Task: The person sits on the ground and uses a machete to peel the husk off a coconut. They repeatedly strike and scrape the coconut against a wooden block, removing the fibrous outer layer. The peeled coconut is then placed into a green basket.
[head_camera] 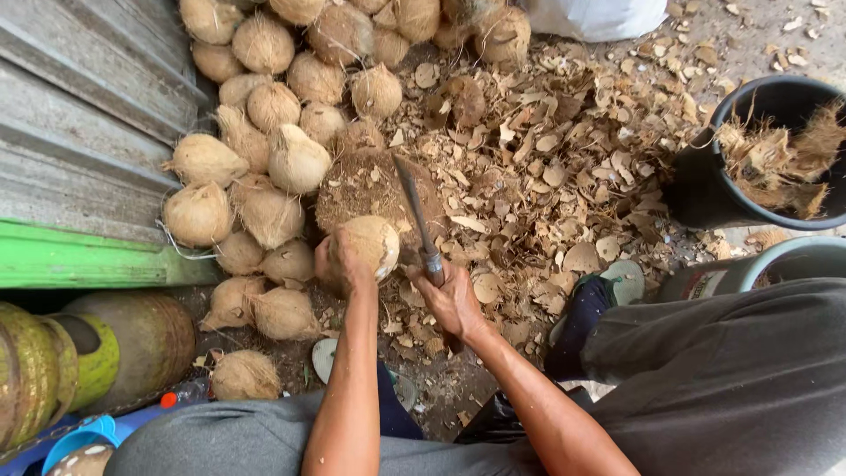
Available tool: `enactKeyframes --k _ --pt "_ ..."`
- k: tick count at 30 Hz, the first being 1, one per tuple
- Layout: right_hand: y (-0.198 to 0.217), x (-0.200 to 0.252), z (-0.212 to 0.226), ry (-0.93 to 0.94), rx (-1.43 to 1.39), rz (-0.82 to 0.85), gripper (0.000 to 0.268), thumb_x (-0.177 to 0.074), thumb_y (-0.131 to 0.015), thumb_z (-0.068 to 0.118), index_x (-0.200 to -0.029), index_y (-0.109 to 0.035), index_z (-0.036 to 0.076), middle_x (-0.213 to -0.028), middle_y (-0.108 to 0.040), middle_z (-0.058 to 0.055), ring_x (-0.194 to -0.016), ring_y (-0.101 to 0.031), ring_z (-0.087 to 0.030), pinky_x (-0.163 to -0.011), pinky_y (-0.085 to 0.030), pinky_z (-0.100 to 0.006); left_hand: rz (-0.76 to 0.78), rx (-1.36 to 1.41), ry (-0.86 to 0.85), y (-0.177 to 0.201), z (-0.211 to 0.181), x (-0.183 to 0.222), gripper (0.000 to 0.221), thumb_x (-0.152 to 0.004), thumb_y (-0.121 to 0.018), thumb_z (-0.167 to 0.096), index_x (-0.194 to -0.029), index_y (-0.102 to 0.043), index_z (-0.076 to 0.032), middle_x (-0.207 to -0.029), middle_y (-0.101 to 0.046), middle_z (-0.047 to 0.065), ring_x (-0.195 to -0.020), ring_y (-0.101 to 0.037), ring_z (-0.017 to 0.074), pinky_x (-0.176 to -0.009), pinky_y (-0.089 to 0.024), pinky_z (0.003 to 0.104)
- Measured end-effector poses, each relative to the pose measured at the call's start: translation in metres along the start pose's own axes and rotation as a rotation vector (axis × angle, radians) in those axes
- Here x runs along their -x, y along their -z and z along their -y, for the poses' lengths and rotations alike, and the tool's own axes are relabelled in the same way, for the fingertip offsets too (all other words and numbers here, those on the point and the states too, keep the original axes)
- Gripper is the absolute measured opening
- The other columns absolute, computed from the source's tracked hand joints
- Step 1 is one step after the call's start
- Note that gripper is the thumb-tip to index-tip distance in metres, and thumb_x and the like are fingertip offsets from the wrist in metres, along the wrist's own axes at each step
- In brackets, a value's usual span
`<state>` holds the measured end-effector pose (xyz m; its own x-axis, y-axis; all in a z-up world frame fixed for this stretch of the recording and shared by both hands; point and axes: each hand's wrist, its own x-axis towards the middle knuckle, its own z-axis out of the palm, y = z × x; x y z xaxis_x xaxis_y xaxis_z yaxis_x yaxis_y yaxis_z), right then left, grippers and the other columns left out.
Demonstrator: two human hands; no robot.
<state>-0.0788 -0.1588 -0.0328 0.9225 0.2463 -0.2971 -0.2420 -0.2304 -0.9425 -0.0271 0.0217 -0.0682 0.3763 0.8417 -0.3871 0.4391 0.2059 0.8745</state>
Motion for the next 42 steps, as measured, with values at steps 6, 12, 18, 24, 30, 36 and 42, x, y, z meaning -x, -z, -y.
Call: enactKeyframes --k 6,12,18,24,30,36,42 --pt "-0.005 -0.016 -0.043 -0.439 0.152 0.207 0.024 -0.099 -0.065 0.025 -0.101 -0.059 0.002 -0.067 -0.053 -0.003 -0.048 -0.047 -0.012 -0.042 -0.044 -0.031 0.071 0.063 0.033 0.005 -0.009 0.005 0.041 -0.088 -0.066 -0.044 -0.112 -0.064 -0.011 -0.106 -0.069 0.013 -0.099 -0.071 0.0272 -0.073 -0.061 0.044" --pt "0.001 -0.018 -0.035 -0.414 0.033 0.237 0.024 -0.095 -0.064 0.025 -0.11 -0.057 0.008 -0.066 -0.055 -0.001 -0.049 -0.049 -0.012 -0.044 -0.044 -0.029 0.057 0.165 -0.016 0.019 -0.006 -0.012 0.047 -0.087 -0.072 -0.041 -0.114 -0.07 -0.002 -0.109 -0.074 0.021 -0.086 -0.075 0.0295 -0.073 -0.065 0.046" --pt "0.008 -0.009 0.025 -0.197 0.012 0.099 0.031 -0.097 -0.061 0.028 -0.114 -0.064 0.002 -0.065 -0.061 -0.003 -0.045 -0.048 -0.014 -0.043 -0.044 -0.033 0.161 0.253 0.069 0.011 -0.003 -0.018 0.044 -0.089 -0.066 -0.04 -0.119 -0.061 -0.008 -0.109 -0.068 0.017 -0.091 -0.073 0.0265 -0.072 -0.064 0.046" --pt "0.003 -0.006 0.005 0.351 0.084 0.139 0.038 -0.107 -0.059 0.017 -0.138 -0.054 -0.005 -0.102 -0.068 -0.017 -0.077 -0.063 -0.019 -0.064 -0.055 -0.04 0.183 0.185 -0.035 0.006 0.028 -0.038 0.043 -0.091 -0.067 -0.041 -0.117 -0.065 -0.008 -0.108 -0.068 0.012 -0.097 -0.071 0.0257 -0.084 -0.063 0.045" --pt "0.0 -0.019 -0.035 -0.456 0.174 0.182 0.037 -0.099 -0.063 0.03 -0.127 -0.058 0.006 -0.076 -0.063 -0.011 -0.058 -0.055 -0.018 -0.051 -0.048 -0.034 0.155 0.283 -0.016 0.015 0.042 -0.048 0.043 -0.088 -0.07 -0.044 -0.109 -0.062 -0.007 -0.105 -0.068 0.015 -0.095 -0.069 0.0272 -0.081 -0.063 0.045" --pt "-0.003 -0.016 -0.028 -0.103 0.025 0.081 0.029 -0.101 -0.065 0.028 -0.094 -0.065 0.0 -0.066 -0.059 -0.01 -0.046 -0.047 -0.013 -0.042 -0.043 -0.032 0.092 0.255 -0.183 0.001 0.03 -0.044 0.046 -0.086 -0.076 -0.047 -0.102 -0.066 -0.004 -0.099 -0.066 0.013 -0.089 -0.066 0.0232 -0.077 -0.058 0.041" --pt "-0.009 -0.026 -0.018 -0.072 0.017 0.201 0.023 -0.1 -0.062 0.026 -0.1 -0.061 0.003 -0.077 -0.056 -0.006 -0.059 -0.053 -0.016 -0.048 -0.049 -0.036 0.033 -0.097 -0.135 0.008 -0.012 -0.015 0.035 -0.083 -0.066 -0.043 -0.102 -0.069 -0.014 -0.095 -0.068 0.005 -0.081 -0.066 0.0224 -0.071 -0.056 0.043"
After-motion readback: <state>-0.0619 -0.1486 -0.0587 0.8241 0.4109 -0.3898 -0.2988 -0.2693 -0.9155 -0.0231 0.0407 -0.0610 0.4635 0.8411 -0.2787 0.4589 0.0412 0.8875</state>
